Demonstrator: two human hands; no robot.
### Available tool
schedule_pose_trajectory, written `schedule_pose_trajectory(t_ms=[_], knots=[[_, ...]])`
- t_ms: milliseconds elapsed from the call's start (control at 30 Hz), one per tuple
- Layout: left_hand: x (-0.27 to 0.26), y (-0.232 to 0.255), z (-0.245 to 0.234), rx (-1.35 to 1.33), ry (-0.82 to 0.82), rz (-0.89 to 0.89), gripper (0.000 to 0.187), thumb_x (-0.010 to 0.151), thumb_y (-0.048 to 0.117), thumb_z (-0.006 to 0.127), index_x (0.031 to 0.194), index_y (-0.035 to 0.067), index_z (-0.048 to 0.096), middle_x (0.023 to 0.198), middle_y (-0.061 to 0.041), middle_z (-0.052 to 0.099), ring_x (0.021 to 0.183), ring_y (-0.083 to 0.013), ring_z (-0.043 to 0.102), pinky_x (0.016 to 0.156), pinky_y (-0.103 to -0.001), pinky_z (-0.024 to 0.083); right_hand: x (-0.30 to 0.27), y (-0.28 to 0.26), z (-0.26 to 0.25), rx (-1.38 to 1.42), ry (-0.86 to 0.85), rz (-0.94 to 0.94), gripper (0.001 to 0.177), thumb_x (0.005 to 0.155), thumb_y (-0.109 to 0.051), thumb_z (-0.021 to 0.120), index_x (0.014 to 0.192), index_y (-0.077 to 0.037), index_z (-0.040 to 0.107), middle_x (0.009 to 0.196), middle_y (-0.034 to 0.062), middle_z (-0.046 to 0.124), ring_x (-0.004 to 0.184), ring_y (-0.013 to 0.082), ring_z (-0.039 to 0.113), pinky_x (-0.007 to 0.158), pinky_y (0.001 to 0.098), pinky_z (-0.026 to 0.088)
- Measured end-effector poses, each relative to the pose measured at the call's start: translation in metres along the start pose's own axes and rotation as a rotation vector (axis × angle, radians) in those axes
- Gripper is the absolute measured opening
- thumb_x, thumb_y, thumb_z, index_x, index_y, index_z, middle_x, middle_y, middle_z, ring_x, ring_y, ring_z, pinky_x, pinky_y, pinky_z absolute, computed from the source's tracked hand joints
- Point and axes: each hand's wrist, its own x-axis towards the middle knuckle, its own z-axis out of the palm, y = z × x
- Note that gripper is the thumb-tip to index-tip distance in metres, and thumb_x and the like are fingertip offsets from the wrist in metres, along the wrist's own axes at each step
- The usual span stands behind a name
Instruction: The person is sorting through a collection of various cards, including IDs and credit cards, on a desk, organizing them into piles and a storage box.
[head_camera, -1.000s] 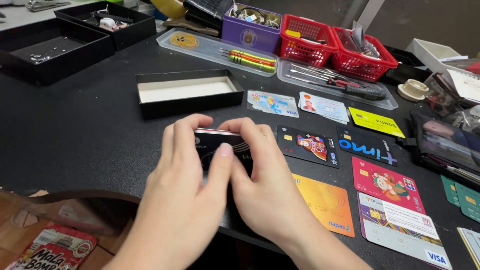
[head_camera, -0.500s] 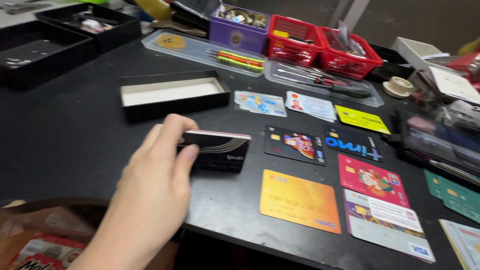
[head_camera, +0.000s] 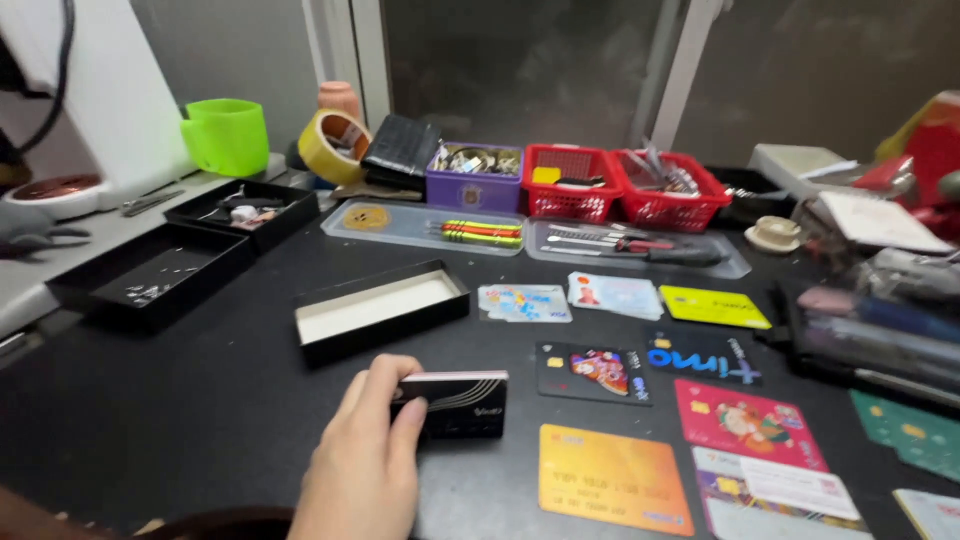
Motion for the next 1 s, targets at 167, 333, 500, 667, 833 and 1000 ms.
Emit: schedule_pose_trajectory(t_ms=[167, 333, 500, 667, 833, 1000], knots=[[0.009, -0.008, 0.009, 0.021, 0.057, 0.034, 0.026, 0.089, 0.037, 0.052, 0.113, 0.047, 0.058, 0.115, 0.016, 0.065, 0.101, -0.0276, 0.068, 0.079, -0.042, 0.054, 0.014, 0.225, 0.066, 0.003, 0.020, 0.035, 0.062, 0.083, -0.016, 0.067, 0.144, -0.018, 0.056, 0.127, 0.0059, 0.062, 0.118, 0.0171, 0.064, 0.104, 0.0326, 0.050], [0.001, -0.009, 0.005, -0.045, 0.040, 0.113, 0.022, 0.093, 0.030, 0.053, 0.113, 0.035, 0.060, 0.109, 0.009, 0.068, 0.096, -0.0234, 0.070, 0.082, -0.038, 0.052, -0.025, -0.075, -0.111, 0.084, -0.024, 0.164, 0.064, 0.083, -0.017, 0.068, 0.146, -0.020, 0.056, 0.126, 0.0048, 0.064, 0.115, 0.0157, 0.066, 0.102, 0.0318, 0.052], [-0.004, -0.005, 0.002, -0.060, 0.083, 0.171, 0.022, 0.093, 0.028, 0.053, 0.114, 0.031, 0.061, 0.112, 0.006, 0.069, 0.100, -0.0246, 0.071, 0.083, -0.038, 0.052, -0.018, -0.104, -0.139, 0.123, -0.065, 0.292, 0.066, 0.083, -0.017, 0.069, 0.147, -0.022, 0.057, 0.125, 0.0036, 0.065, 0.113, 0.0143, 0.068, 0.101, 0.0309, 0.054], [-0.012, 0.017, -0.004, 0.029, -0.015, -0.083, 0.024, 0.096, 0.035, 0.047, 0.118, 0.040, 0.057, 0.122, 0.021, 0.068, 0.104, -0.0212, 0.067, 0.084, -0.048, 0.051, 0.006, -0.088, -0.155, 0.110, -0.124, 0.394, 0.068, 0.082, -0.018, 0.070, 0.149, -0.024, 0.057, 0.124, 0.0025, 0.067, 0.110, 0.0129, 0.071, 0.099, 0.0301, 0.057], [-0.010, 0.025, -0.011, -0.059, -0.018, -0.132, 0.024, 0.097, 0.034, 0.049, 0.119, 0.037, 0.058, 0.108, 0.013, 0.072, 0.089, -0.0211, 0.066, 0.085, -0.040, 0.049, 0.044, -0.078, -0.149, 0.135, -0.149, 0.444, 0.070, 0.082, -0.018, 0.071, 0.150, -0.026, 0.058, 0.124, 0.0013, 0.068, 0.107, 0.0114, 0.073, 0.097, 0.0292, 0.059], [-0.004, 0.047, -0.012, -0.224, -0.049, -0.081, 0.027, 0.094, 0.027, 0.055, 0.119, 0.034, 0.061, 0.093, 0.003, 0.082, 0.073, -0.0179, 0.079, 0.078, -0.032, 0.055, 0.063, -0.066, -0.141, 0.154, -0.160, 0.492, 0.072, 0.081, -0.019, 0.072, 0.152, -0.027, 0.059, 0.123, 0.0002, 0.070, 0.105, 0.0100, 0.075, 0.095, 0.0283, 0.062]])
